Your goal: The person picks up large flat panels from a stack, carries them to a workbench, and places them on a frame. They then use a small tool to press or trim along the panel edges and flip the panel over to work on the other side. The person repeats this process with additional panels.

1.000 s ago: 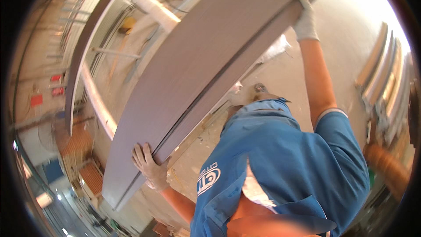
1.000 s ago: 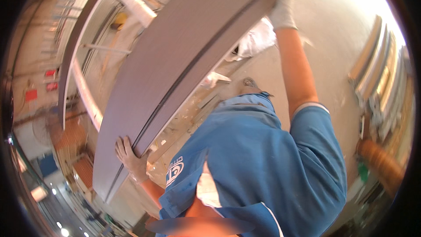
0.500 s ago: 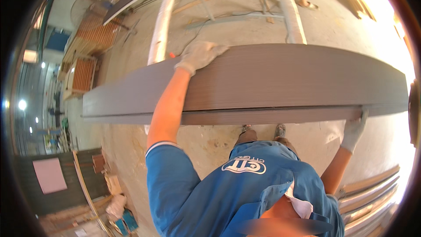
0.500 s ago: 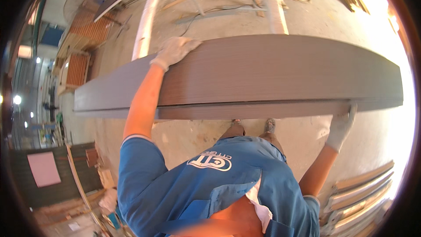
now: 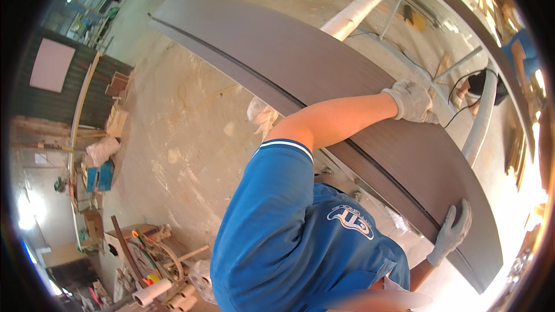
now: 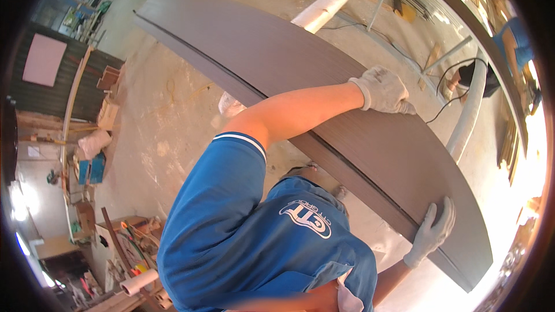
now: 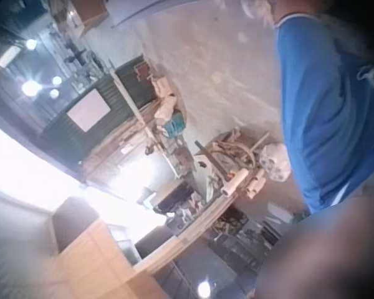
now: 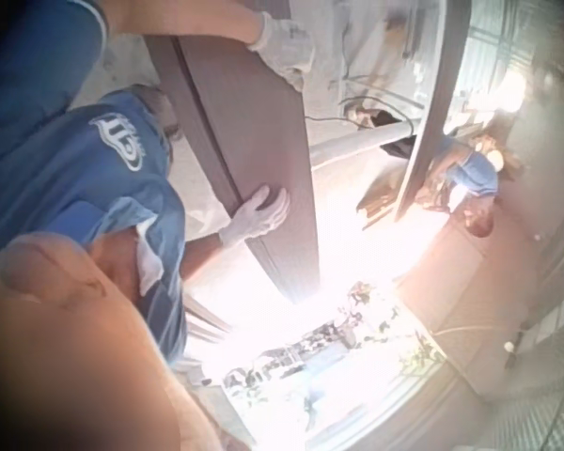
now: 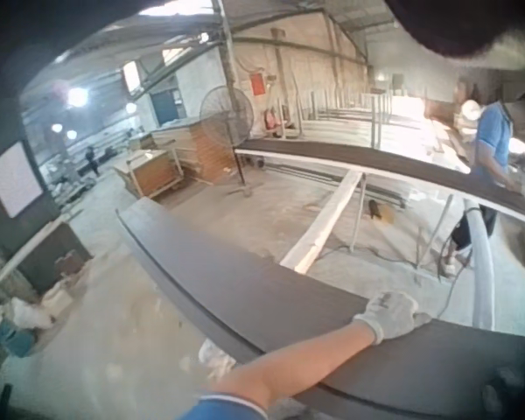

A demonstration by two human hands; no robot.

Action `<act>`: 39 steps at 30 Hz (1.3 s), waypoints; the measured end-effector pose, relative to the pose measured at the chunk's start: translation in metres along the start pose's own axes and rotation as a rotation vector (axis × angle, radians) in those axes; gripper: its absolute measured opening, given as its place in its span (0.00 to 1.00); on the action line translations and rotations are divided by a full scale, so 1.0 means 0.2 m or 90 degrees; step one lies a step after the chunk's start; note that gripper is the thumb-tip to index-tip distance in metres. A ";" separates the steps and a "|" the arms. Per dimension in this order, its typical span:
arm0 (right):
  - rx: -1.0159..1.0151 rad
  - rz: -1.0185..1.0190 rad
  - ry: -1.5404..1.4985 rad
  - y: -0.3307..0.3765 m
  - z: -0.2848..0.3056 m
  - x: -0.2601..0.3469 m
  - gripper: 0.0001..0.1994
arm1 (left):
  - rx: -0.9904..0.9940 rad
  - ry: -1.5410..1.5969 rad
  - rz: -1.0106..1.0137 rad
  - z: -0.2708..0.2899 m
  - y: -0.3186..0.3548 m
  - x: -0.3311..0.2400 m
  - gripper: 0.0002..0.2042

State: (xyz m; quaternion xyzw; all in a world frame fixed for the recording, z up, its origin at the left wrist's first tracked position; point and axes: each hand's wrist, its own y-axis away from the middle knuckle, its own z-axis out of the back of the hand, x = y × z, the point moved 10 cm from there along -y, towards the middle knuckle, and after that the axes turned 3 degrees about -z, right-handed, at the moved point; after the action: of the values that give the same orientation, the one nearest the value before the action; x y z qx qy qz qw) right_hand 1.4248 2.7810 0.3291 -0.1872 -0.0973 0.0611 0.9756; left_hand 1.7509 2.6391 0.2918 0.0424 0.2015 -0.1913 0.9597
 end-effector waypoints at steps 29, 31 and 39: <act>0.261 0.283 -0.285 -0.71 -0.48 0.70 0.15 | -0.601 0.939 0.490 -0.34 1.58 0.23 0.23; 0.270 0.280 -0.311 -0.71 -0.49 0.70 0.14 | -0.609 0.922 0.457 -0.33 1.58 0.24 0.23; 0.201 0.305 -0.216 -0.66 -0.46 0.68 0.15 | -0.600 0.968 0.476 -0.39 1.59 0.28 0.22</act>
State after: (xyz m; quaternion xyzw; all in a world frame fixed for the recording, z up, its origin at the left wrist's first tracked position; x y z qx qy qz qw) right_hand 1.5870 2.6477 0.3179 -0.0381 -0.2011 0.3338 0.9202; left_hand 1.8923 2.9255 0.1993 -0.1728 0.7977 0.3052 0.4905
